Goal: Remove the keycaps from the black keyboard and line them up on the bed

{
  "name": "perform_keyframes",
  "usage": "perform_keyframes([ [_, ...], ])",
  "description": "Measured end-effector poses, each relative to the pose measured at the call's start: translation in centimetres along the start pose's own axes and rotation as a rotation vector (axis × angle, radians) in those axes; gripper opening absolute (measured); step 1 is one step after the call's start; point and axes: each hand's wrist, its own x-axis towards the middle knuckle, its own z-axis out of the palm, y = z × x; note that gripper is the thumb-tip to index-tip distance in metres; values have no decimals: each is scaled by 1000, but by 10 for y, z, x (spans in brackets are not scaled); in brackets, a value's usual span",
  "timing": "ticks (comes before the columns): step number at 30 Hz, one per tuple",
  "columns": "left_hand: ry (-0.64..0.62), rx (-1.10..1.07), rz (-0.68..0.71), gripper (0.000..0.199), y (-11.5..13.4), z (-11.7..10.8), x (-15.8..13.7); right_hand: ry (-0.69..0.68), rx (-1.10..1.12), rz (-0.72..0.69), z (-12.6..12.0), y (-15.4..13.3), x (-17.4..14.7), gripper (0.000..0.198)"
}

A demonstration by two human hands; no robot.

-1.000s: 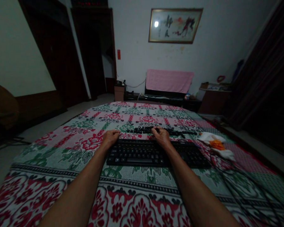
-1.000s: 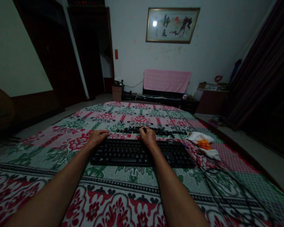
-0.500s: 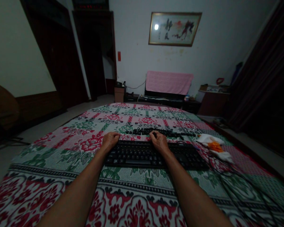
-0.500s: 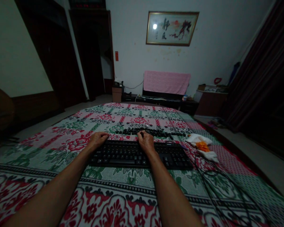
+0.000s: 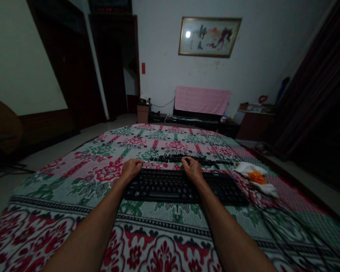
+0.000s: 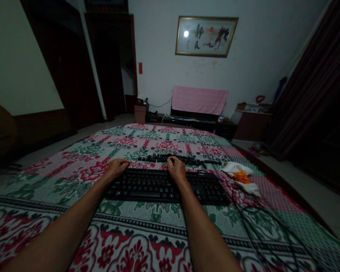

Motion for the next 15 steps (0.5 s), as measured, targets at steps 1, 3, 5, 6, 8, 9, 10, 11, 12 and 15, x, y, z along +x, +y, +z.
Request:
perform_keyframes([
  [1,3,2,7,33,0,0,0,-2,-5,-2,1,1,0,31],
  [3,11,8,17,33,0,1,0,-9,-21,-17,3,1,0,30],
  [5,20,14,20,34,0,2,1,-12,-47,-39,4,0,-1,29],
  [6,22,16,23,34,0,2,2,-15,-63,-54,5,0,-1,29],
  [8,23,18,28,33,1,2,4,-23,-93,-80,5,-2,-2,28],
  [9,21,18,27,33,1,2,5,-29,-104,-87,6,-3,-2,28],
  [10,17,17,27,32,1,2,5,-34,-113,-90,6,-3,-3,27],
  [11,11,11,26,32,1,2,6,-39,-119,-91,6,-4,-3,27],
  [12,5,1,23,32,1,2,7,-45,-121,-91,6,-4,-3,27],
  [15,-5,-53,14,31,1,1,8,-46,-100,-81,5,-3,-1,28],
])
